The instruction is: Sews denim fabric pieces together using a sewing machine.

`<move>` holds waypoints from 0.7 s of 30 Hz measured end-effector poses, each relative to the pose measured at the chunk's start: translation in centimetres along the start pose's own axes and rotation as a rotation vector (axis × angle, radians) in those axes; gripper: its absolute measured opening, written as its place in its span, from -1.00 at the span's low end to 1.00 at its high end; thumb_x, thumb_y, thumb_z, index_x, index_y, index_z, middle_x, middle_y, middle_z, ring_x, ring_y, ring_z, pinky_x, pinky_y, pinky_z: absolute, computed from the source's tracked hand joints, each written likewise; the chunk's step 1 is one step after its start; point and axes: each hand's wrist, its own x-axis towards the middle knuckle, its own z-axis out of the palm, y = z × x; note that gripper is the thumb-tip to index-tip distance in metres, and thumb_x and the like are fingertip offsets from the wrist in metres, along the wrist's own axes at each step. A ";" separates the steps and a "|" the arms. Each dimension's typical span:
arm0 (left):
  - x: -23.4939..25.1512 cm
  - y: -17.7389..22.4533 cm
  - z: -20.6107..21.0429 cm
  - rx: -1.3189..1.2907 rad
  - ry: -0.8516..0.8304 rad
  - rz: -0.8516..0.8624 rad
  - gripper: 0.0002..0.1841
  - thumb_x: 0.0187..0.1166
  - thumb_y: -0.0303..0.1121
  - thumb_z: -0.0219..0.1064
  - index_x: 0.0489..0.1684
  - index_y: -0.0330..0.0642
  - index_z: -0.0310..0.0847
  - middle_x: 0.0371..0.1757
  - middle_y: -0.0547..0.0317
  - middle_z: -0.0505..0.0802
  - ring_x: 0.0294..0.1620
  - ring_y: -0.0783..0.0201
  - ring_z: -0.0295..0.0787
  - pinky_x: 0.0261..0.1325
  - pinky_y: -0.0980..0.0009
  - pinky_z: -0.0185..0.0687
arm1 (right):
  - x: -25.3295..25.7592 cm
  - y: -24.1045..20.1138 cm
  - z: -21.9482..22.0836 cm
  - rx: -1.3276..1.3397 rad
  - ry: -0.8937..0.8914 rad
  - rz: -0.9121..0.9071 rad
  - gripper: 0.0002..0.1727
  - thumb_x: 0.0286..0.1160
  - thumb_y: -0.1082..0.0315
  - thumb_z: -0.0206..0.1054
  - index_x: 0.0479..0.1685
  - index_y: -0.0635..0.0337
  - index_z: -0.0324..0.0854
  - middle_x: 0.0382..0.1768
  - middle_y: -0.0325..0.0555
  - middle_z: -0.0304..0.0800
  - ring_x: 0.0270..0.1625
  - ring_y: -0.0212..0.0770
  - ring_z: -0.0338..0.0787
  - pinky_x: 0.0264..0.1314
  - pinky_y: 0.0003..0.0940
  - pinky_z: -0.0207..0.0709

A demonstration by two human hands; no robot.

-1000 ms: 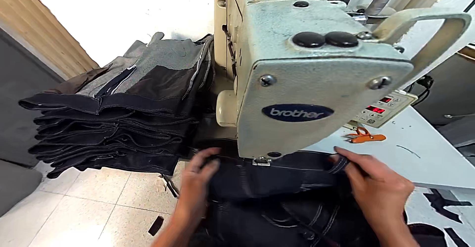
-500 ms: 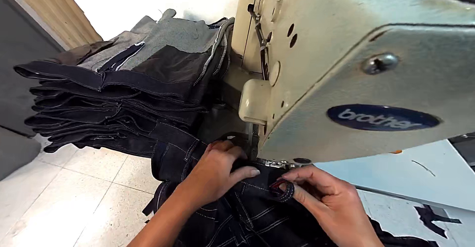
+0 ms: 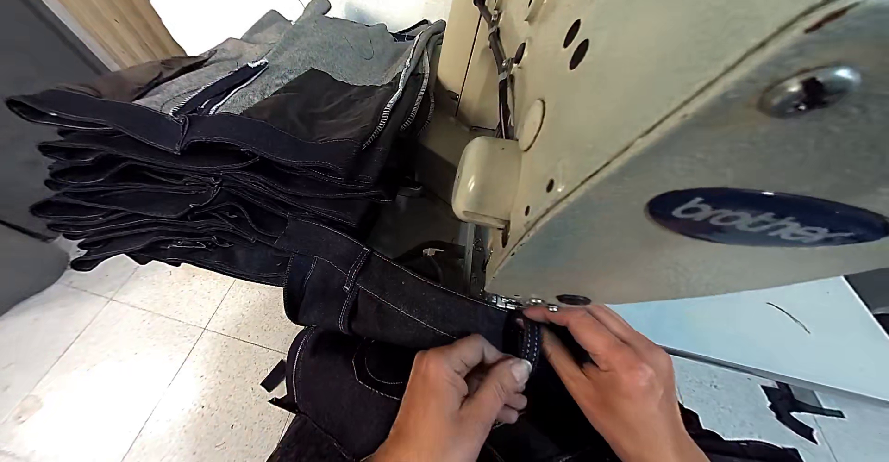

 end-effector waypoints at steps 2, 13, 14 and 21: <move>0.2 -0.3 0.2 -0.037 0.042 -0.008 -0.81 0.65 -0.36 0.37 -0.28 -0.32 0.73 -0.28 0.11 0.94 -0.27 0.28 0.97 -0.13 0.32 0.95 | -0.2 0.0 0.3 0.018 0.026 -0.008 -0.86 0.40 0.34 0.35 -0.31 0.02 0.85 -0.36 -0.20 0.85 -0.16 -0.44 0.77 -0.03 -0.74 0.55; 0.2 -1.8 0.0 0.585 0.103 0.380 -0.80 0.51 -0.43 0.45 -0.08 -0.31 0.59 -0.44 0.15 0.89 -0.46 0.34 0.91 -0.35 0.44 0.85 | -2.1 1.0 -0.7 -0.093 -0.127 -0.252 -0.62 0.66 0.55 0.05 0.21 0.04 0.71 0.01 -0.03 0.76 0.17 -0.11 0.72 0.24 -0.47 0.60; 0.5 -2.6 -0.6 0.853 0.161 0.638 -0.81 0.56 -0.30 0.42 -0.11 -0.24 0.66 -0.54 0.23 0.81 -0.55 0.38 0.79 -0.45 0.49 0.72 | -2.0 1.1 -0.8 -0.090 -0.137 -0.249 -0.61 0.65 0.55 0.05 0.21 0.01 0.71 0.01 -0.03 0.75 0.15 -0.11 0.72 0.21 -0.46 0.60; 3.7 -2.7 -4.5 1.300 -0.085 1.214 -0.71 0.80 -0.23 0.16 0.35 0.05 0.68 0.32 0.28 0.85 0.32 0.22 0.72 0.42 0.32 0.48 | -1.4 2.3 -1.0 0.093 -0.198 -0.087 -0.68 0.69 0.33 0.17 0.15 -0.21 0.82 -0.07 -0.12 0.80 -0.10 -0.26 0.83 -0.15 -0.41 0.74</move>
